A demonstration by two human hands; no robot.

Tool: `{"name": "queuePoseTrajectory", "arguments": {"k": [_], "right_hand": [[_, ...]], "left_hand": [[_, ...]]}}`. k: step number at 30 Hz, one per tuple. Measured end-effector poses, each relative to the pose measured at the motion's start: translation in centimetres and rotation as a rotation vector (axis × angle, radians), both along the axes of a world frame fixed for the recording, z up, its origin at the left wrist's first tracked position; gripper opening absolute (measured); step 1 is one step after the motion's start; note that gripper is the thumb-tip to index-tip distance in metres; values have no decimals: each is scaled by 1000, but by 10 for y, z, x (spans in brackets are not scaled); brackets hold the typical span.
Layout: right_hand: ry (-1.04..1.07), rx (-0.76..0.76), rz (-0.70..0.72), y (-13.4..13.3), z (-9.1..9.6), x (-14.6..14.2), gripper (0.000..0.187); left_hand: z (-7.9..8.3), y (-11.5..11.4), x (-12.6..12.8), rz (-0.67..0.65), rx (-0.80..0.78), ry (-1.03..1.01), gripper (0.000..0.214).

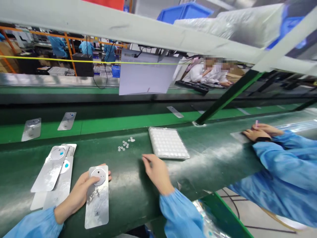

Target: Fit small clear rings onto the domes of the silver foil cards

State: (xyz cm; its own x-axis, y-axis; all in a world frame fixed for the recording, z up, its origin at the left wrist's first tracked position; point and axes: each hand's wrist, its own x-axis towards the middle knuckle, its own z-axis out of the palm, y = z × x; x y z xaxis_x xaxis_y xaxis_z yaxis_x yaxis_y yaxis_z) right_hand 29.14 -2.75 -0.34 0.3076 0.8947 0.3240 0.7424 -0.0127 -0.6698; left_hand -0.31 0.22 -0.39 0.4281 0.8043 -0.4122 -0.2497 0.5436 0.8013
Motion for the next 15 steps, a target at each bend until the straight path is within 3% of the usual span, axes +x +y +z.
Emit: {"name": "queuePoseTrajectory", "arguments": {"k": [3,5,11,15], "right_hand": [[12,5,34,65,12,-22,30],[27,9,17,88,16,-24,26],[140,0,9,103,16,-20,26],[284,-12,26,101,16,-16,31]], "left_hand": [[-5,0,-1,26,9,30,63],[-9,1,-2,45,21,41,61],[-8,2,-1,-9,25,63,71],[-6,0,0,46,78,91,88]]}}
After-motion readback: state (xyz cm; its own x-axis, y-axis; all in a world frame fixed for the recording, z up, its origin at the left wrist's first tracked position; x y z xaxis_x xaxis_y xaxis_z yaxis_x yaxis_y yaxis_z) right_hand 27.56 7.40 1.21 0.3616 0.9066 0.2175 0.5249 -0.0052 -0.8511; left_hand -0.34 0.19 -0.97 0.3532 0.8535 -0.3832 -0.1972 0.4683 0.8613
